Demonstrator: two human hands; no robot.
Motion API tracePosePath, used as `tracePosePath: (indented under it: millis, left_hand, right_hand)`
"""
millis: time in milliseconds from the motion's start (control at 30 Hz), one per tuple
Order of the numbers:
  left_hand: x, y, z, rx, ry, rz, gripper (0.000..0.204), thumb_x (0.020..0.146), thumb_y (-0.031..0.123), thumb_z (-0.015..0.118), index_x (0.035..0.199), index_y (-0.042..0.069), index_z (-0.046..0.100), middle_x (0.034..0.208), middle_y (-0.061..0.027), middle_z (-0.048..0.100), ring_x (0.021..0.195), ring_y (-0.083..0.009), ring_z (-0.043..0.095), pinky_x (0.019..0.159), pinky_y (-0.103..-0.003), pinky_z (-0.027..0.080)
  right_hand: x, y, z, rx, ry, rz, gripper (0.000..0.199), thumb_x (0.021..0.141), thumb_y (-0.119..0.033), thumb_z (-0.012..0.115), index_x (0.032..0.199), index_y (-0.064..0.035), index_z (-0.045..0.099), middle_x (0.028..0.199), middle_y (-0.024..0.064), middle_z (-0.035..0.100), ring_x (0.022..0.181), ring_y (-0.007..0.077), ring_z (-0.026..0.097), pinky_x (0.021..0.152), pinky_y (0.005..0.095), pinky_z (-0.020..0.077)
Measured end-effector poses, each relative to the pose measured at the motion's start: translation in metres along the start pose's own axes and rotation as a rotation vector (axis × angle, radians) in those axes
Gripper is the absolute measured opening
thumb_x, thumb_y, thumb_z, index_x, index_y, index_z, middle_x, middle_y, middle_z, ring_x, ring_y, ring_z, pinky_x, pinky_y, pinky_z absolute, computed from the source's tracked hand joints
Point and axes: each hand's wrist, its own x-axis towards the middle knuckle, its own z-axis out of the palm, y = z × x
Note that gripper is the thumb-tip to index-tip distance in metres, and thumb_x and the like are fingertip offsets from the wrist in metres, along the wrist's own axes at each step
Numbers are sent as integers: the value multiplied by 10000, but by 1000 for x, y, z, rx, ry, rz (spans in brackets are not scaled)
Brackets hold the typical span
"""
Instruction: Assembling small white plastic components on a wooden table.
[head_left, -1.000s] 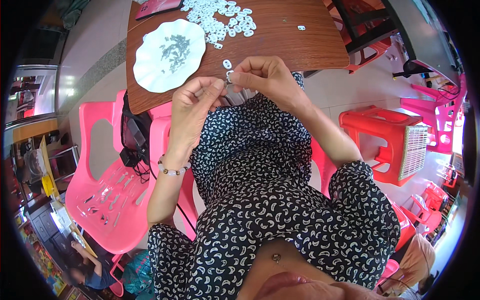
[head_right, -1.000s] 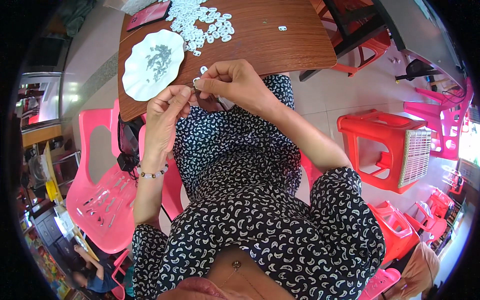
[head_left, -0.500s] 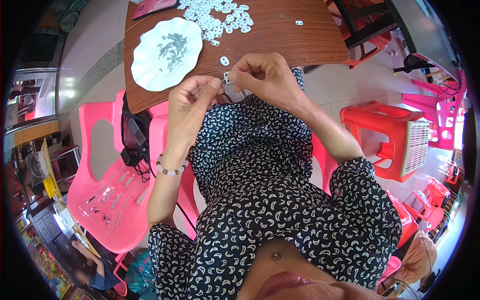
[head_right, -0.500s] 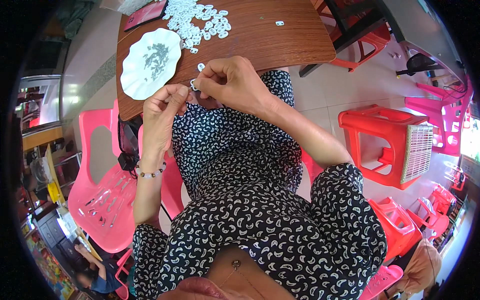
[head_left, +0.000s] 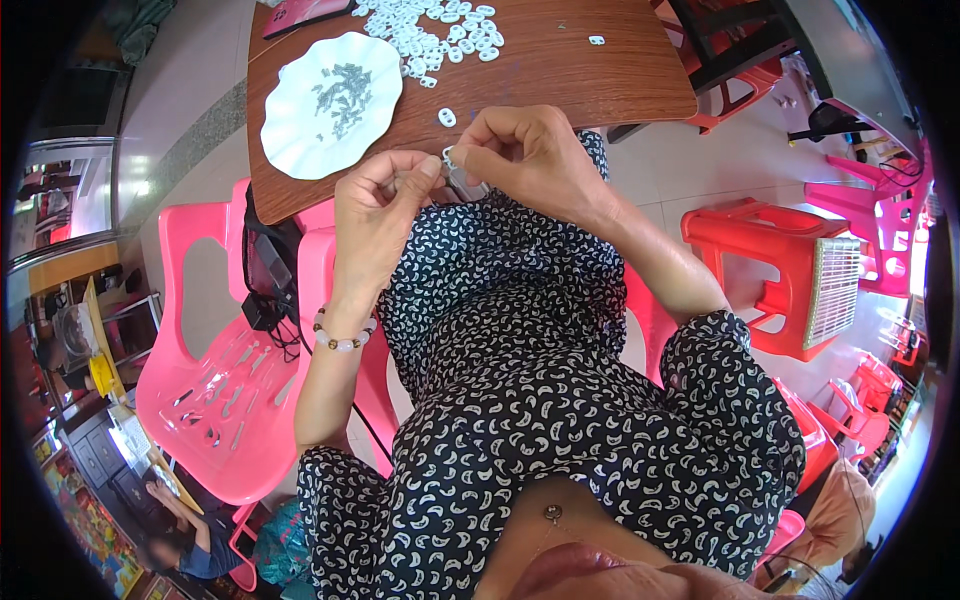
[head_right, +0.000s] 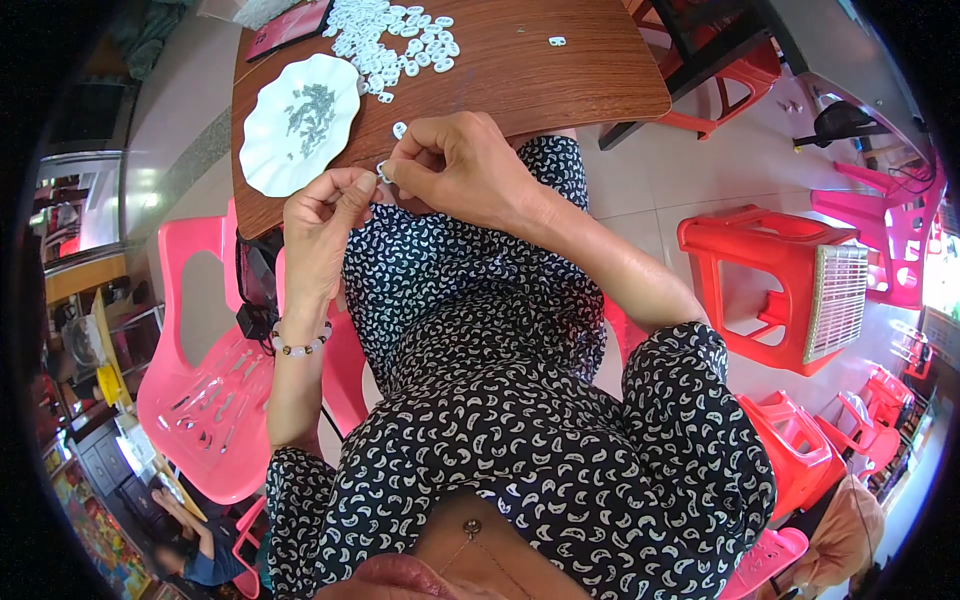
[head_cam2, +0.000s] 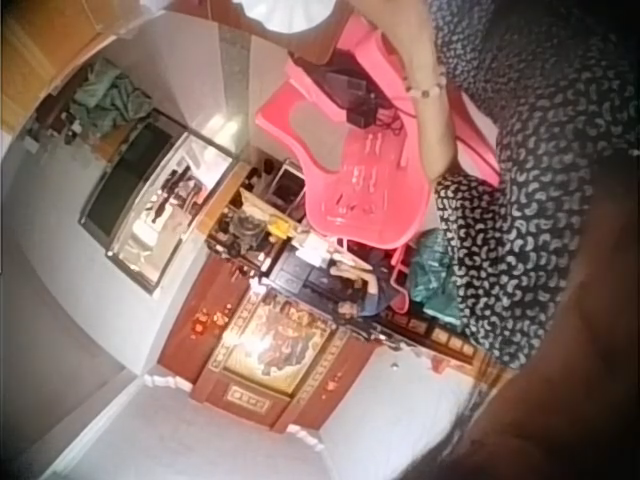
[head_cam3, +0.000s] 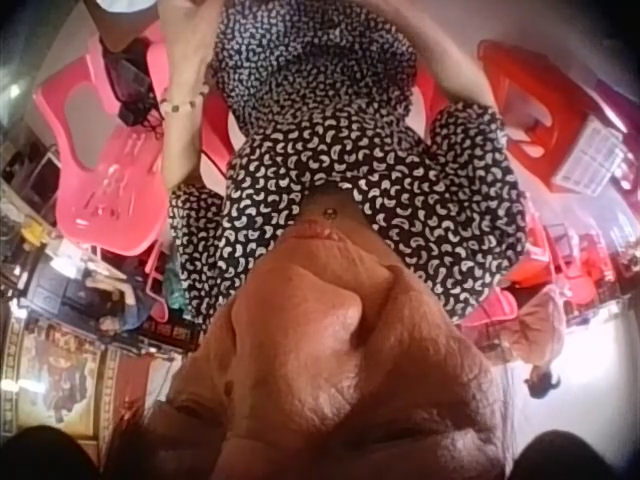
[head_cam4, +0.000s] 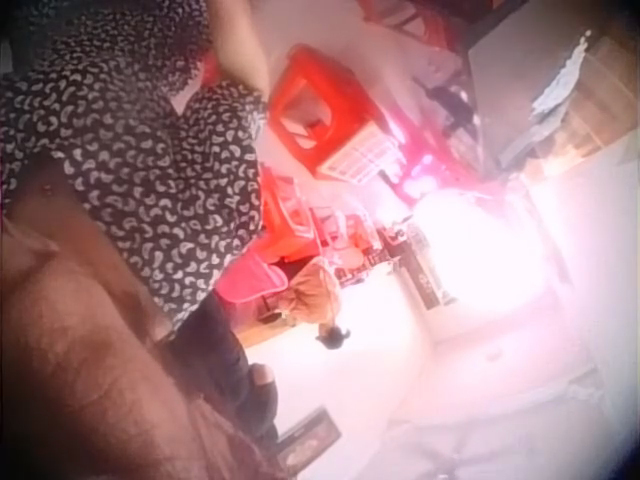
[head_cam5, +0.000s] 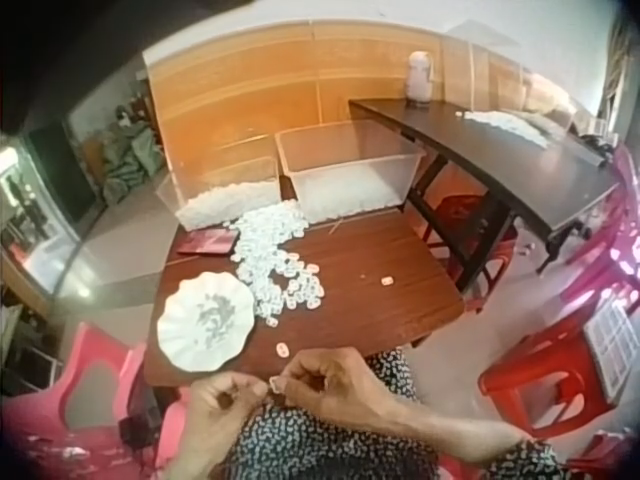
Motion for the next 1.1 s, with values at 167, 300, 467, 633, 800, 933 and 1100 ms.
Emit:
tracePosePath:
  millis: [167, 300, 467, 633, 800, 933, 1100]
  left_hand:
    - [-1, 0, 0, 54, 26, 22, 135, 896, 122, 664, 921, -10, 681, 772, -21, 676, 629, -37, 557, 573, -171, 439]
    - [-2, -3, 0, 75, 34, 26, 133, 893, 120, 666, 913, -11, 684, 768, -19, 676, 629, -34, 557, 573, -167, 435]
    - [-3, -3, 1, 78, 41, 8, 132, 894, 113, 662, 909, -16, 683, 740, -20, 678, 613, -34, 561, 561, -170, 438]
    - [-3, -4, 2, 72, 42, 3, 124, 893, 102, 660, 905, -19, 682, 734, -24, 679, 602, -34, 563, 549, -168, 437]
    - [-2, -7, 1, 81, 42, 0, 119, 890, 95, 662, 903, -22, 681, 729, -26, 679, 599, -35, 561, 542, -166, 433]
    - [-2, -10, 0, 59, 35, -12, 118, 889, 95, 663, 903, -21, 682, 731, -31, 681, 598, -36, 558, 542, -166, 431]
    - [-2, -13, 0, 34, 31, -19, 129, 896, 109, 660, 913, -17, 683, 733, -33, 680, 598, -37, 555, 549, -166, 433]
  right_hand:
    - [0, 1, 1, -10, 9, -29, 146, 853, -114, 665, 813, 25, 643, 660, -10, 605, 601, 9, 515, 516, 189, 416]
    - [0, -1, 3, -71, 54, -103, 146, 810, -76, 638, 730, 45, 625, 627, 86, 651, 553, 103, 622, 510, 259, 495]
    - [-1, 3, 4, -73, 17, -69, 162, 847, -113, 662, 777, 31, 636, 646, 22, 614, 574, 37, 522, 508, 219, 424]
    - [0, 3, 6, -83, 34, -89, 125, 799, -61, 626, 715, 31, 623, 597, 78, 642, 538, 105, 609, 507, 260, 479]
    - [0, 7, 7, -75, 24, -76, 126, 797, -64, 625, 707, 24, 627, 595, 70, 642, 537, 97, 605, 506, 260, 476]
    - [1, 11, 9, -12, 18, -52, 136, 804, -70, 630, 711, 29, 628, 597, 70, 645, 543, 92, 608, 507, 257, 478]
    - [2, 10, 8, 26, -3, -26, 156, 827, -86, 635, 728, 34, 636, 624, 68, 659, 569, 89, 623, 518, 244, 496]
